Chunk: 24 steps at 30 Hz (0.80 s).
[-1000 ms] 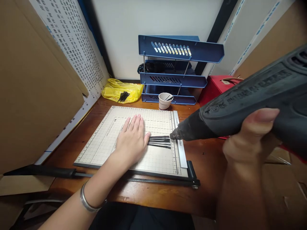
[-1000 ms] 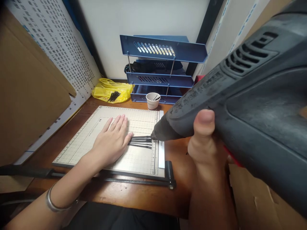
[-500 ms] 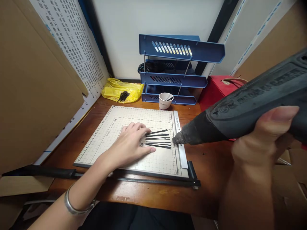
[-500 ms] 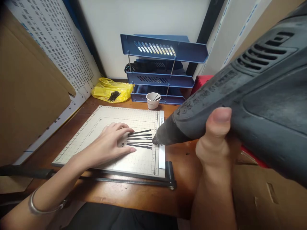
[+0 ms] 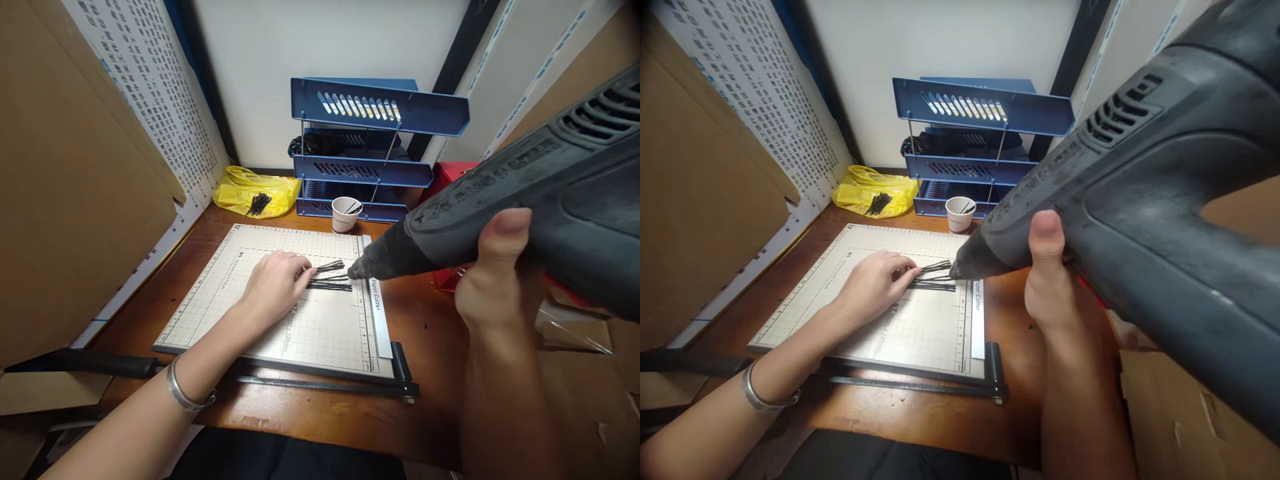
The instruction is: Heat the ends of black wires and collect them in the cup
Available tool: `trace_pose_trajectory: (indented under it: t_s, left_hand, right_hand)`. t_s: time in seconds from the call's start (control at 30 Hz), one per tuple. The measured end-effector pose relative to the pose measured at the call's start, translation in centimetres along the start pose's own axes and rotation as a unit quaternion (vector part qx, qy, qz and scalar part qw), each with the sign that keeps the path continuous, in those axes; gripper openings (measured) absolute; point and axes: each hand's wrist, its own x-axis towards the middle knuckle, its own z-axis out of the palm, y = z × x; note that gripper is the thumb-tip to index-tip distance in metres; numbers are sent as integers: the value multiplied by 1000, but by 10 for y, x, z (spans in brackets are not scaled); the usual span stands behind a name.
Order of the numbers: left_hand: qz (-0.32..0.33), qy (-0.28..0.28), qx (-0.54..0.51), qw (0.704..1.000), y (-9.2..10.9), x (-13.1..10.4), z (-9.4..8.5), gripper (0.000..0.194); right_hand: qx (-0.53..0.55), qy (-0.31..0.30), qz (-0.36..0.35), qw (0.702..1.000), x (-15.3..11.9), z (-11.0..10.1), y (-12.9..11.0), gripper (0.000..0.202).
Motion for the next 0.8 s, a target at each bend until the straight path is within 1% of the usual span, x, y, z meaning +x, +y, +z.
trace_pose_trajectory:
  t_s: [0.1, 0.17, 0.23, 0.3, 0.37, 0.5, 0.6, 0.7, 0.73, 0.8]
  left_hand:
    - [12, -7, -3, 1000, -1, 1, -3, 30]
    - [25, -21, -13, 999, -2, 1, -6, 32]
    - [31, -29, -18, 999, -3, 1, -7, 34]
    - [26, -28, -19, 999, -3, 2, -6, 25]
    - [17, -22, -18, 999, -2, 5, -3, 20]
    - [10, -14, -20, 1000, -2, 8, -1, 20]
    - [8, -2, -22, 1000, -4, 3, -5, 22]
    - [-5, 24, -16, 1000, -5, -8, -13, 26]
    - [-10, 33, -13, 999, -5, -12, -16, 28]
    - [-18, 41, -11, 999, -3, -20, -21, 31]
  right_hand:
    - [-78, -26, -59, 995, 1, -2, 5, 52]
    - [-63, -9, -69, 996, 1, -2, 5, 50]
    - [-49, 20, -76, 996, 1, -1, 4, 46]
    - [-41, 32, -73, 996, 2, 0, 6, 42]
    - [-51, 18, -67, 996, 5, 2, 12, 42]
    - [-41, -25, -49, 998, 9, 9, 22, 44]
    - [-41, -54, -27, 997, 10, 10, 23, 43]
    - [-53, -39, -40, 997, 9, 6, 19, 43]
    - [-43, -27, -43, 998, 9, 5, 18, 43]
    - [55, -37, -9, 998, 11, 5, 16, 40]
